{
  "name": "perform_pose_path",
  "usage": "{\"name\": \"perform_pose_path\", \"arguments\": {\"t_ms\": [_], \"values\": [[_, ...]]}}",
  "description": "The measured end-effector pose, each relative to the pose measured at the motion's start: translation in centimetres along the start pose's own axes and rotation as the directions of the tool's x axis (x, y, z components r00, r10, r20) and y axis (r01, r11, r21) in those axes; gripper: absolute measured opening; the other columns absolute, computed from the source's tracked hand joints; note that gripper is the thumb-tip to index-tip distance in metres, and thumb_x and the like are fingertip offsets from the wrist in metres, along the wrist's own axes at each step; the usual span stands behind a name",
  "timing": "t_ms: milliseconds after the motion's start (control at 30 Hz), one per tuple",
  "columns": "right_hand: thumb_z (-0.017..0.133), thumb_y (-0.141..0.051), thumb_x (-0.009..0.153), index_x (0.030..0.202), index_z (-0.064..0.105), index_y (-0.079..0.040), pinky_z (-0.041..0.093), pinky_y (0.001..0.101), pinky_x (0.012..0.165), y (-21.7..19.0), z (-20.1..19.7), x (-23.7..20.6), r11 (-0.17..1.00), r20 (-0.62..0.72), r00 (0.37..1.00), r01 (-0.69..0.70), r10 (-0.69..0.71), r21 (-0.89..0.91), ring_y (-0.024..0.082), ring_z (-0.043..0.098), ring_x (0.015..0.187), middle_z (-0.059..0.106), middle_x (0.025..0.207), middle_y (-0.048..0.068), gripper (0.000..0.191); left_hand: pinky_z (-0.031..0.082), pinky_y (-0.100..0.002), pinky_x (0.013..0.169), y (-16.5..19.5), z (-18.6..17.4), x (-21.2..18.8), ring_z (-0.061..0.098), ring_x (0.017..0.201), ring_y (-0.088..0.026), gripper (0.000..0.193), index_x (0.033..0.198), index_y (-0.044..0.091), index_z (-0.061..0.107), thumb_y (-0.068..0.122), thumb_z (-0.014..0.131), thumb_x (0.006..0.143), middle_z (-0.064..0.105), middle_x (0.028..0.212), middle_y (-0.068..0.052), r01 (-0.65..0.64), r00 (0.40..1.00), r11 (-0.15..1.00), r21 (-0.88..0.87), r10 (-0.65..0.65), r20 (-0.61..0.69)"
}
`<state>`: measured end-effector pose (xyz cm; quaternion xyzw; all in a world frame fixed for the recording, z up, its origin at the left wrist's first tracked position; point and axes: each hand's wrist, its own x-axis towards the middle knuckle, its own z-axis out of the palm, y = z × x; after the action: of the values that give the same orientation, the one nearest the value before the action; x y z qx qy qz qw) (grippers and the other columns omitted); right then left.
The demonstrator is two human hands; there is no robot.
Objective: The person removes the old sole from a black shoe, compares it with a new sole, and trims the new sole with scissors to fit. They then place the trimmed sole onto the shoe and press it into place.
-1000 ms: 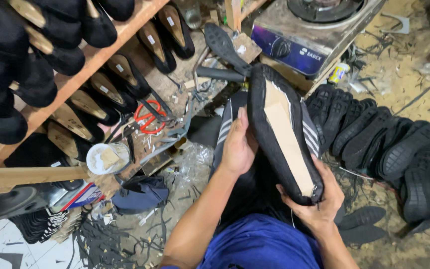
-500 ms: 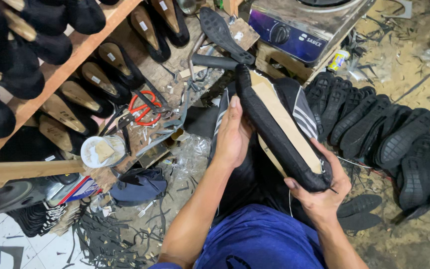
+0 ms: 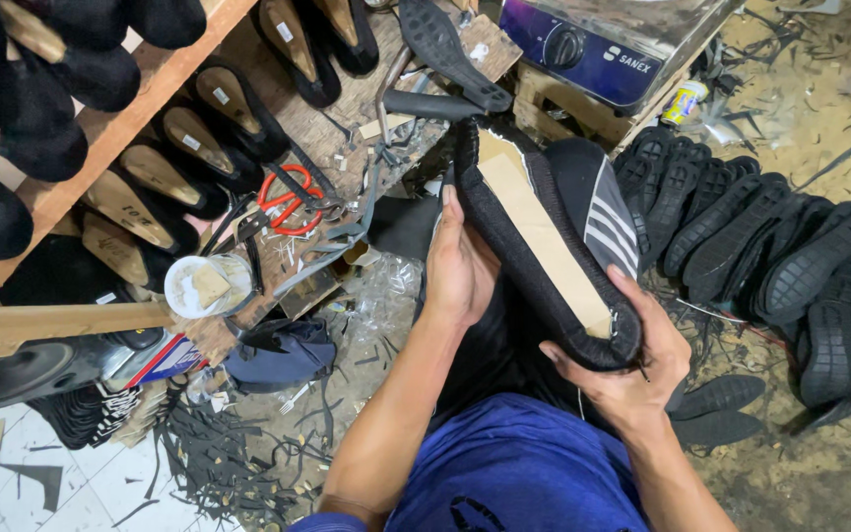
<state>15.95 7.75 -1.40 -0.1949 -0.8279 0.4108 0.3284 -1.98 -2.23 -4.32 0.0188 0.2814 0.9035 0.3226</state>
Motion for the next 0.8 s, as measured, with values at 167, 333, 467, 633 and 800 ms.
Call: {"name": "perform_pose_path", "arguments": {"t_ms": [167, 333, 467, 633, 800], "values": [[0.100, -0.026, 0.058, 0.130, 0.062, 0.004, 0.056, 0.0357, 0.087, 0.1, 0.4, 0.1, 0.982, -0.015, 0.985, 0.172, -0.174, -0.076, 0.030, 0.072, 0.094, 0.071, 0.109, 0.020, 0.087, 0.031, -0.042, 0.125, 0.0, 0.1, -0.2, 0.045, 0.144, -0.025, 0.057, 0.156, 0.002, 0.039, 0.041, 0.033, 0.114, 0.047, 0.157, -0.012, -0.020, 1.000, 0.999, -0.029, 0.020, -0.016], [0.100, -0.024, 0.060, 0.130, 0.061, 0.004, 0.056, 0.0339, 0.080, -0.3, 0.5, 0.2, 0.985, 0.016, 0.987, 0.164, -0.163, -0.055, 0.027, 0.070, 0.087, 0.069, 0.099, 0.016, 0.085, 0.034, -0.042, 0.123, 0.0, 0.0, -0.2, 0.047, 0.143, -0.025, 0.056, 0.155, 0.004, 0.040, 0.041, 0.033, 0.114, 0.048, 0.156, -0.012, -0.047, 0.999, 0.998, -0.037, 0.046, -0.020], [0.101, -0.024, 0.059, 0.129, 0.061, 0.005, 0.055, 0.0332, 0.075, -0.2, 0.7, -0.2, 0.979, 0.036, 0.983, 0.183, -0.180, -0.091, 0.026, 0.069, 0.082, 0.068, 0.094, 0.016, 0.086, 0.040, -0.045, 0.119, 0.2, 0.1, -0.5, 0.054, 0.136, -0.028, 0.056, 0.153, 0.003, 0.043, 0.043, 0.033, 0.115, 0.052, 0.150, -0.016, -0.053, 0.999, 0.998, -0.029, 0.053, 0.001], [0.101, -0.027, 0.063, 0.123, 0.057, 0.006, 0.055, 0.0313, 0.070, 1.2, 1.7, -1.2, 0.957, -0.012, 0.960, 0.279, -0.281, -0.086, 0.025, 0.071, 0.080, 0.070, 0.099, 0.019, 0.081, 0.044, -0.042, 0.115, 0.4, 0.5, -0.8, 0.059, 0.129, -0.028, 0.059, 0.148, 0.000, 0.050, 0.045, 0.033, 0.115, 0.060, 0.143, -0.016, -0.091, 0.995, 0.993, -0.075, 0.088, -0.041], [0.090, -0.016, 0.060, 0.118, 0.056, 0.007, 0.051, 0.0347, 0.066, 3.2, 1.7, -1.9, 0.926, 0.042, 0.925, 0.376, -0.376, 0.023, 0.028, 0.069, 0.075, 0.069, 0.100, 0.022, 0.071, 0.046, -0.041, 0.113, 1.0, 0.7, -1.0, 0.060, 0.126, -0.029, 0.059, 0.148, 0.000, 0.051, 0.046, 0.032, 0.115, 0.061, 0.141, -0.016, -0.097, 0.993, 0.993, -0.072, 0.091, -0.079]]}}
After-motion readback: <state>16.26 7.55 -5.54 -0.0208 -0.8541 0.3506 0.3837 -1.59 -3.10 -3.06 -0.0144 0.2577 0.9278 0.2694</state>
